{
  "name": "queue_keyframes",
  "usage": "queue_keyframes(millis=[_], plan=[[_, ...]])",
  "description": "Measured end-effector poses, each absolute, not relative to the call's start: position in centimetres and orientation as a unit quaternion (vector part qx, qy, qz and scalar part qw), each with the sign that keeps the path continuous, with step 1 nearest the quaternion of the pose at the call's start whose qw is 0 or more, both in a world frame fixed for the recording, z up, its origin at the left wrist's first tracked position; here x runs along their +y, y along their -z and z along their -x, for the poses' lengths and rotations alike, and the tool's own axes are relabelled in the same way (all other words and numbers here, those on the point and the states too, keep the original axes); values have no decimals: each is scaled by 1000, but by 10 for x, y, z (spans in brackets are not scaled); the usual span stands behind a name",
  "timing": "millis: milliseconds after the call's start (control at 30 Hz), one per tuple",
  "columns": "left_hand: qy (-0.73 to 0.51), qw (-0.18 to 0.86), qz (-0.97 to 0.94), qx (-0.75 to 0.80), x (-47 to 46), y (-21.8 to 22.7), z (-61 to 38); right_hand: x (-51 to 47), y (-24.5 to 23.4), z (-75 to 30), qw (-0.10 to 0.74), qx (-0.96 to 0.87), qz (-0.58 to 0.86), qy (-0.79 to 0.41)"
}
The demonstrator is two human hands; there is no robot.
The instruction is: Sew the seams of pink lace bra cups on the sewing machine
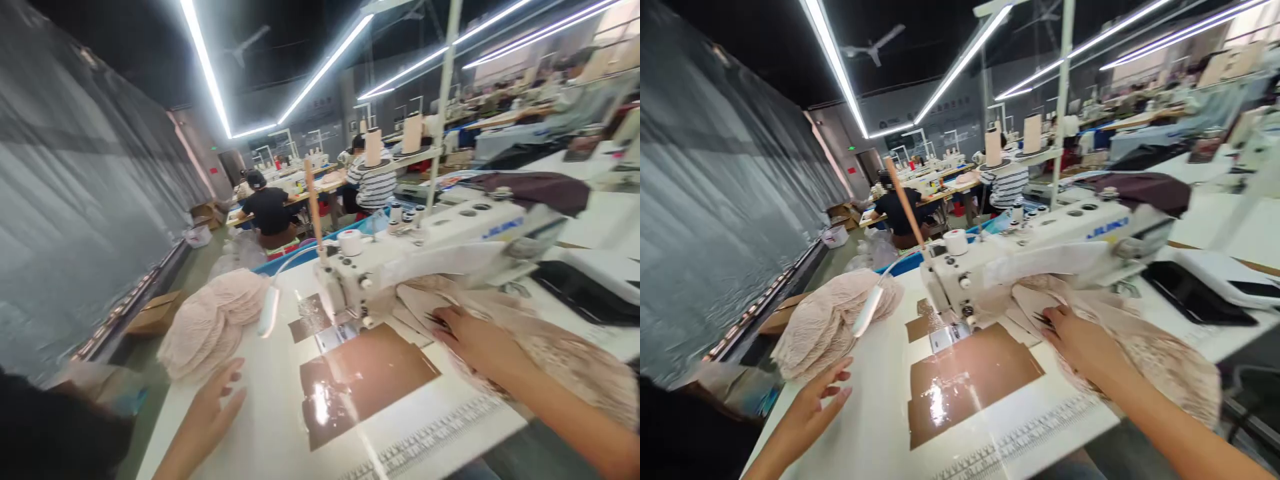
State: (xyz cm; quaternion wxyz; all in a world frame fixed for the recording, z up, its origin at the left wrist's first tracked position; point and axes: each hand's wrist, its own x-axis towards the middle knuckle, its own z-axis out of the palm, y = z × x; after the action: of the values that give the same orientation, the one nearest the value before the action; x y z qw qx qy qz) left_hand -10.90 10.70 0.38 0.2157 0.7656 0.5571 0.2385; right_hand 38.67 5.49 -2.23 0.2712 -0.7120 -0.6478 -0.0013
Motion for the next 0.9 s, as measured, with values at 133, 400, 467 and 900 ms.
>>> queue_keyframes(millis=[133,400,467,900], plan=[[-172,314,-799,483,85,-7,29,45,22,-400,286,-632,719,-35],[-169,631,-683,325,65,5,-116,17,21,-398,590,-533,549,-255],[-205,723,-576,323,65,12,-151,9,21,-389,606,-530,469,-363],[-182,846,-416,280,9,23,-142,-36,39,-406,332,-609,266,-669]])
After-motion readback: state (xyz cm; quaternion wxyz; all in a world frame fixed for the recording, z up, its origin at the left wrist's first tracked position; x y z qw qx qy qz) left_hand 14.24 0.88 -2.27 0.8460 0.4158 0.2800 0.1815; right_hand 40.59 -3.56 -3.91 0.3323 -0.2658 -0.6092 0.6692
